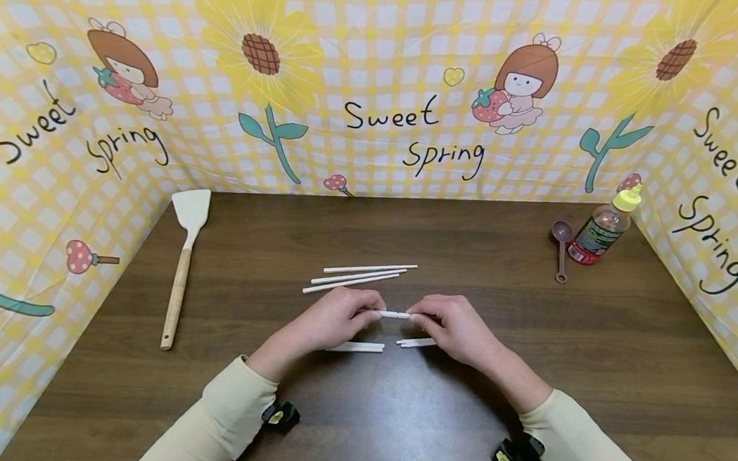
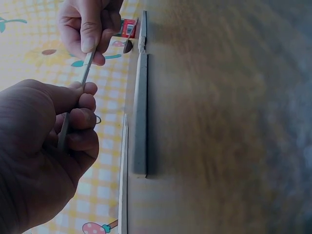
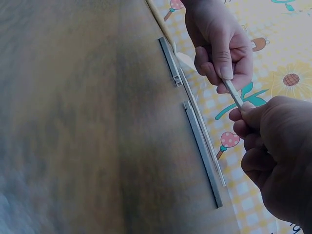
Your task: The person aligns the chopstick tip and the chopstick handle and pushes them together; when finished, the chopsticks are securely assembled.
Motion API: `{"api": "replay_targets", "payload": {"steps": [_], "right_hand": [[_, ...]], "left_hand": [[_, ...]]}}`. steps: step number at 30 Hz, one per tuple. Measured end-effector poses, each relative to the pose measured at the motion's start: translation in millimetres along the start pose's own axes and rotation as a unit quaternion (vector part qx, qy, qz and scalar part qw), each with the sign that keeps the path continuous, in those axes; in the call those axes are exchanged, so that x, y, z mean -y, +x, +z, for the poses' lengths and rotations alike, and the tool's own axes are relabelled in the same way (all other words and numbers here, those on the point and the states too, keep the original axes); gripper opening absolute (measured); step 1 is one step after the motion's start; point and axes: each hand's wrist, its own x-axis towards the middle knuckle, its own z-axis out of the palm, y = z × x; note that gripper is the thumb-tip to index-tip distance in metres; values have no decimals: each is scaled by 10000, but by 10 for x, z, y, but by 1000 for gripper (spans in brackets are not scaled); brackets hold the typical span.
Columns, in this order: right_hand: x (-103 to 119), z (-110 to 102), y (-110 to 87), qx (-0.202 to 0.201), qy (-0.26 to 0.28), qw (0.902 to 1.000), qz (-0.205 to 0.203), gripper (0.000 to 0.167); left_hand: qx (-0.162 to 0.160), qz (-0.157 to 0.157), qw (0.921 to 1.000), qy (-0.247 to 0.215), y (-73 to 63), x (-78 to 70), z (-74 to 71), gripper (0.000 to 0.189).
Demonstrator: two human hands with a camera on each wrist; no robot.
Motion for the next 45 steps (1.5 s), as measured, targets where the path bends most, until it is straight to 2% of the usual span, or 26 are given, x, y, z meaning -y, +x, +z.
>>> {"api": "replay_targets", "payload": {"steps": [26, 41, 45], "right_hand": [[9, -17, 1, 16, 1, 10000, -74, 4], [11, -21, 9, 40, 3, 10000, -11, 4], [16, -25, 16, 68, 4, 9999, 94, 4]], "left_hand": [[-53, 20, 9999, -83, 5, -10, 13, 4], [-115, 51, 9997, -229, 8, 7, 25, 4], [-100, -22, 9996, -273, 15, 2, 15, 3]]}}
